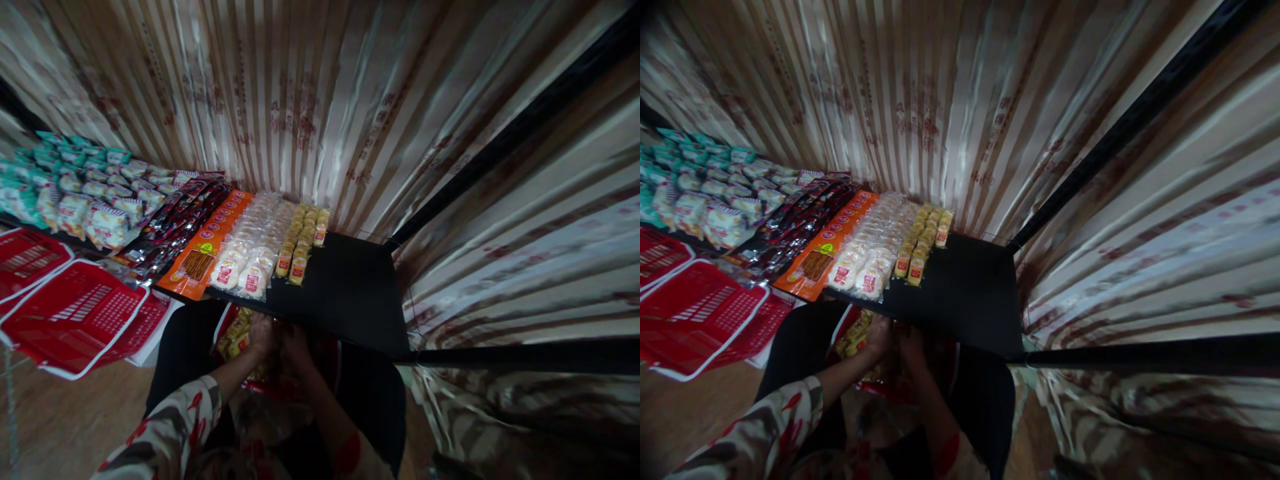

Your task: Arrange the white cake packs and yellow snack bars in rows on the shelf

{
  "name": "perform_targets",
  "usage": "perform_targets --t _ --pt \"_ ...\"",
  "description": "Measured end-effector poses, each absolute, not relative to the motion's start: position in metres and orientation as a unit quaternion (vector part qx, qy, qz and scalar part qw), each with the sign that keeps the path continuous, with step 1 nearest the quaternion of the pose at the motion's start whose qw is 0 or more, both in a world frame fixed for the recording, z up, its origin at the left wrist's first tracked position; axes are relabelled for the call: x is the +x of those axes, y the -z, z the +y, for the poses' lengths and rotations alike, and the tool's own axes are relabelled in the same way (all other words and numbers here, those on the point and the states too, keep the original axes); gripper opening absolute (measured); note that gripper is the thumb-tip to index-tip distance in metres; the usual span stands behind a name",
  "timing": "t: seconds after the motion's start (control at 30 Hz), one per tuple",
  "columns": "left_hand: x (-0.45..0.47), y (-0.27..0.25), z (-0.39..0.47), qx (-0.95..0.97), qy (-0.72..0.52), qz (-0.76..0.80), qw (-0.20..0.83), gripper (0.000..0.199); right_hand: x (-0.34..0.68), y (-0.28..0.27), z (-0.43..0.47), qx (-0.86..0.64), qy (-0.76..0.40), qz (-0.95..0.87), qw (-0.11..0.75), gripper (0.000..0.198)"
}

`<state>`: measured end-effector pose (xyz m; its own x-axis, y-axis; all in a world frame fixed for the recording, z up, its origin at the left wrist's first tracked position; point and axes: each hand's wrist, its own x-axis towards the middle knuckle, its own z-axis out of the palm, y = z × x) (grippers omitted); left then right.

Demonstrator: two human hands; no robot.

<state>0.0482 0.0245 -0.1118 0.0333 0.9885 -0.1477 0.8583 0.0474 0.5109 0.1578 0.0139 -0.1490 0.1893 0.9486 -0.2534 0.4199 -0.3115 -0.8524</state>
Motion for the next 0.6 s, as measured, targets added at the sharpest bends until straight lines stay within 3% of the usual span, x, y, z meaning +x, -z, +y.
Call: perform_targets --t 0.2,0.33,0.43,0.6 --pt "0.047 0.100 0.010 0.639 -0.158 0.695 0.289 0.030 0.159 0.139 0.001 -0.685 -0.414 -0.453 0.393 0.020" --pt "0.041 0.100 -0.006 0.546 -0.228 0.694 0.411 0.021 0.157 0.130 -0.016 -0.656 -0.442 -0.429 0.436 0.019" --pt "0.037 0.105 -0.020 0.455 -0.285 0.682 0.497 0.014 0.157 0.126 -0.028 -0.655 -0.467 -0.408 0.432 0.022" --pt "0.030 0.098 -0.038 0.408 -0.317 0.658 0.548 0.019 0.157 0.116 -0.043 -0.613 -0.555 -0.397 0.398 0.029"
